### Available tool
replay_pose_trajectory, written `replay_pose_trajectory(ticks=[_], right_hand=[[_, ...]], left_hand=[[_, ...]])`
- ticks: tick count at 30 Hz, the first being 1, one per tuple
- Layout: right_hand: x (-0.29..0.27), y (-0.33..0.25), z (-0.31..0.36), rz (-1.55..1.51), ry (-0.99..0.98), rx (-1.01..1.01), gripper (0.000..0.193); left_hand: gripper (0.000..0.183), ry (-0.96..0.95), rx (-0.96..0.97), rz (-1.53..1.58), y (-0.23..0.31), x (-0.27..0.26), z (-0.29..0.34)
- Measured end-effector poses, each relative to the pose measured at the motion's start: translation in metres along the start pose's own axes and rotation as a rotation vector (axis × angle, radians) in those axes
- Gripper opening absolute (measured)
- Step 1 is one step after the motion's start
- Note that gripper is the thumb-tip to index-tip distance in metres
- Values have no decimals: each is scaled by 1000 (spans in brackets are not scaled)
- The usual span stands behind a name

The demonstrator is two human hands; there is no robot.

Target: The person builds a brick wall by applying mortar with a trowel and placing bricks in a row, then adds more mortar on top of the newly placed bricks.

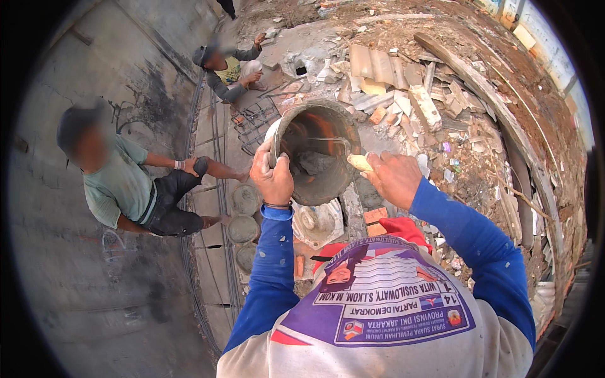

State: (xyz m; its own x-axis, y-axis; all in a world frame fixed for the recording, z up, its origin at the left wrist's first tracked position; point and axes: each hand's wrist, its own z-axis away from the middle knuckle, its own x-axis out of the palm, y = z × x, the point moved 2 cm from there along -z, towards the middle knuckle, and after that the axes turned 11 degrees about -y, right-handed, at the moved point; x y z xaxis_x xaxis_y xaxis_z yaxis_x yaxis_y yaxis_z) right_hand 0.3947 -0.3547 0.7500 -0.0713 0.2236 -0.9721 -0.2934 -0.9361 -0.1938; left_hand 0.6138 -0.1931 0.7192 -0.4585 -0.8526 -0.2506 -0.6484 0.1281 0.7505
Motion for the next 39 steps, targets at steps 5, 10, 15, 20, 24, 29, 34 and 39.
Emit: replay_pose_trajectory(ticks=[5, 10, 15, 20, 24, 29, 34, 39], right_hand=[[3, 2, -19, 150, 81, 74, 24], [-3, 6, -14, 193, 108, -152, 23], [-47, 33, -20, 123, 122, 86, 17], [-54, 51, -28, 115, 43, -163, 24], [-61, 80, -7, 169, 126, -286, 36], [-89, 110, 24, 50, 245, 36, 23], [-59, 144, 7, -192, 57, 161, 22], [-59, 172, -10, -517, -67, 122, 31]], left_hand=[[37, -111, 137, -62, 32, 22, -9], [36, -49, 141, -36, 42, 13, -34], [27, -112, 188, -148, 59, 40, -51], [11, -207, 335, -177, 88, 71, -76], [22, -94, 186, -169, 88, 77, -97], [34, -24, 102, -133, 84, 92, -114], [20, -136, 240, -243, 99, 142, -132], [8, -219, 249, -92, 118, 169, -148]])
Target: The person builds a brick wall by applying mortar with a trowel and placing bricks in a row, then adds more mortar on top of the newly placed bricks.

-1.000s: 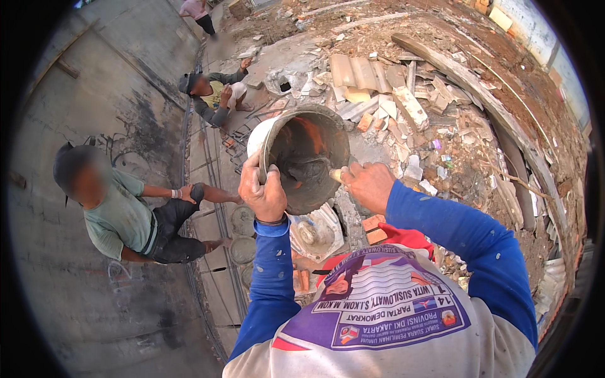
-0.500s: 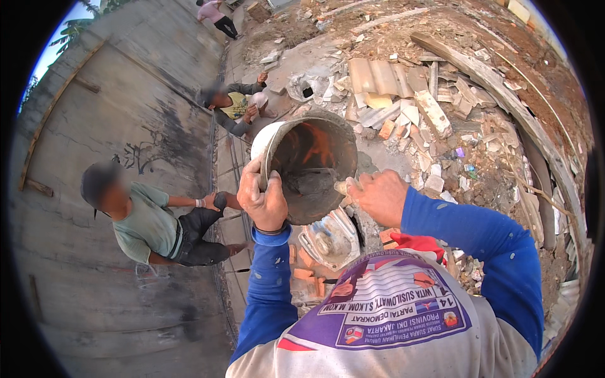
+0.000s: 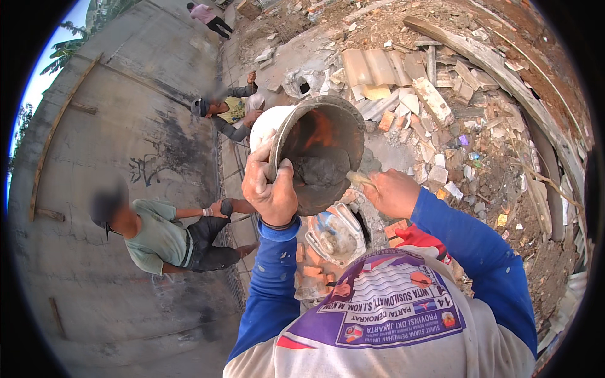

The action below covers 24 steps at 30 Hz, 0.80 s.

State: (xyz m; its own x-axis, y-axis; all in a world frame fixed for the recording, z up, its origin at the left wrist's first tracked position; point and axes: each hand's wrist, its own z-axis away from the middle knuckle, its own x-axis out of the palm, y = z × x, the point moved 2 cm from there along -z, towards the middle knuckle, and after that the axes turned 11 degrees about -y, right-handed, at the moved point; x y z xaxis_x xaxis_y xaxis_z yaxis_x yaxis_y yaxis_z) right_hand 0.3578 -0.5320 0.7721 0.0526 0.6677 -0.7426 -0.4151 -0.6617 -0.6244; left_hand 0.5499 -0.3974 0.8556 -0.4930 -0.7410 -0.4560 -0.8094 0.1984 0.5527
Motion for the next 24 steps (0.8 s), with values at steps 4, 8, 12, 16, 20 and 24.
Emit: replay_pose_trajectory(ticks=[4, 8, 12, 16, 20, 24], right_hand=[[-20, 20, -13, -118, -48, -160, 34], [-24, 32, -27, -242, -233, -186, 37], [-11, 52, -46, -352, -281, -239, 39], [41, 123, -77, -596, -483, -141, 45], [97, 208, -104, -741, -617, 4, 51], [134, 309, -176, -807, -795, 294, 54]], left_hand=[[16, 8, 25, 119, 7, 10, -15], [8, 88, -126, 225, -15, 15, -14], [21, 166, -287, 362, -54, 36, 4], [23, 368, -709, 404, -148, 84, 82], [15, 513, -1087, 301, -225, 109, 231], [23, 642, -1457, 79, -244, 131, 358]])
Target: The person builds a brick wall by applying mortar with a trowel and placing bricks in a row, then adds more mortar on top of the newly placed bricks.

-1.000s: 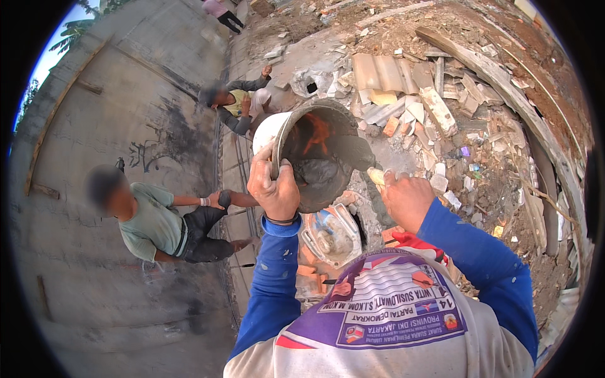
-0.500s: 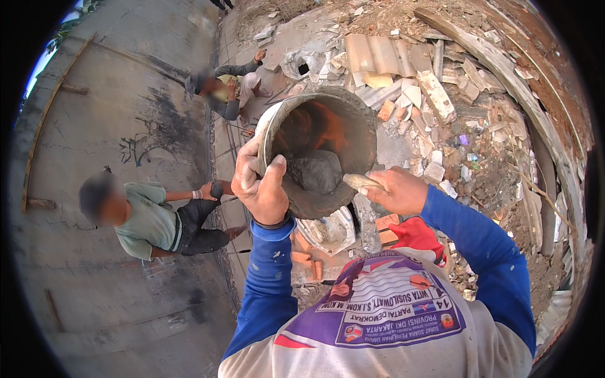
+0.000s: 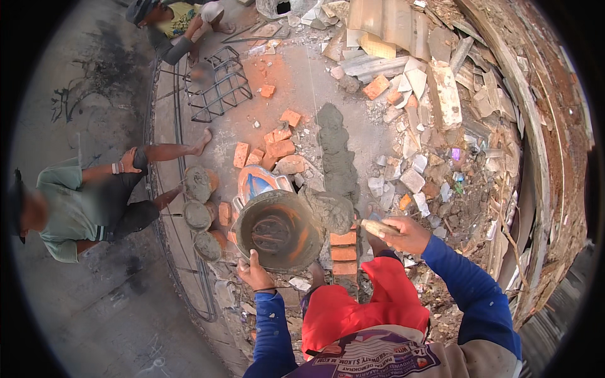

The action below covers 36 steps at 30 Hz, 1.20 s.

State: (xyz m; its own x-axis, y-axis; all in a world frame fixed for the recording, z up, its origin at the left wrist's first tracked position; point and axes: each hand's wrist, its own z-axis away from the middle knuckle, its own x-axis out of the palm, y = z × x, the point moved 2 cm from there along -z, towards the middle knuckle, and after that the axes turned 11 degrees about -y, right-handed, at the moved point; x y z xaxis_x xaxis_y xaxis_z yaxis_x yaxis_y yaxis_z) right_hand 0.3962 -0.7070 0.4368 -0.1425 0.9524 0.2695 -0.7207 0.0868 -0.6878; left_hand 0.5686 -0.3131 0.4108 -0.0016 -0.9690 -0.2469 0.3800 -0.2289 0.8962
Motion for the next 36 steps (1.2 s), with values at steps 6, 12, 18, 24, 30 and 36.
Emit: replay_pose_trajectory(ticks=[6, 12, 18, 24, 30, 36], right_hand=[[-185, 99, -192, 830, 323, -179, 44], [-303, 134, -377, 1506, 623, -86, 31], [-264, 166, -411, 1505, 755, -191, 26], [-170, 161, -305, 1109, 438, -499, 32], [17, 154, -230, 939, -107, -338, 31], [173, 198, -259, 770, -267, -116, 32]], left_hand=[[30, 171, -280, -273, -172, -44, 28], [13, 225, -374, -53, -296, 2, 74], [13, 231, -551, -51, -304, 23, 86], [12, 224, -486, 8, -333, 14, 96], [22, 119, -465, 265, -337, -16, 98], [30, 234, -482, 535, -378, -107, 118]])
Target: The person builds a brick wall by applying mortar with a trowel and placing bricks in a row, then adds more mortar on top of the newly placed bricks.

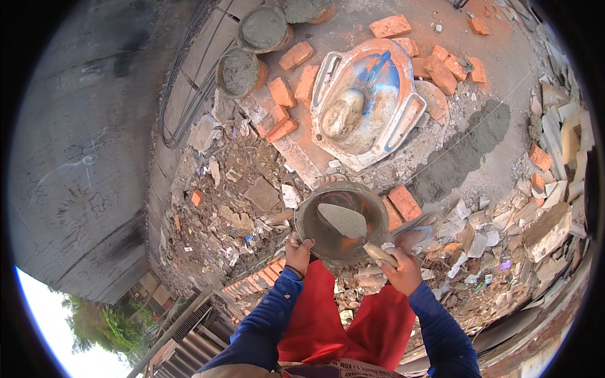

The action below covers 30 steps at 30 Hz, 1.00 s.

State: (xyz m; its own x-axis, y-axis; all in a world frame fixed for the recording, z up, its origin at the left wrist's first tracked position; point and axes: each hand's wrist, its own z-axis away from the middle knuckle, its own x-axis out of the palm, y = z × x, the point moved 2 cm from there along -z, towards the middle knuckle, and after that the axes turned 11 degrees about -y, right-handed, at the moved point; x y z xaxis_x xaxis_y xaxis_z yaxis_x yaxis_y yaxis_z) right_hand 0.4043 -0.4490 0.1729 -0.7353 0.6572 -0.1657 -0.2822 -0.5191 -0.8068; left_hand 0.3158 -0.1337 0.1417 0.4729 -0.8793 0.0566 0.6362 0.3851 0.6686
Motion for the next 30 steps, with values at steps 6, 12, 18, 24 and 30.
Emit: replay_pose_trajectory(ticks=[6, 12, 18, 24, 30], right_hand=[[66, -58, -110, 248, -195, 148, 52], [155, -71, -238, 439, -363, 66, 49], [203, -93, -306, 513, -439, 84, 45], [236, -108, -338, 391, -402, 26, 50], [287, -114, -377, 447, -484, -45, 49]], left_hand=[[39, 173, 31, 32, 1, -112, -62], [42, 232, 116, 168, -45, -227, -145], [47, 419, -29, 410, -66, -262, -184], [37, 667, -66, 539, -92, -332, -197], [22, 694, -133, 681, -116, -371, -234]])
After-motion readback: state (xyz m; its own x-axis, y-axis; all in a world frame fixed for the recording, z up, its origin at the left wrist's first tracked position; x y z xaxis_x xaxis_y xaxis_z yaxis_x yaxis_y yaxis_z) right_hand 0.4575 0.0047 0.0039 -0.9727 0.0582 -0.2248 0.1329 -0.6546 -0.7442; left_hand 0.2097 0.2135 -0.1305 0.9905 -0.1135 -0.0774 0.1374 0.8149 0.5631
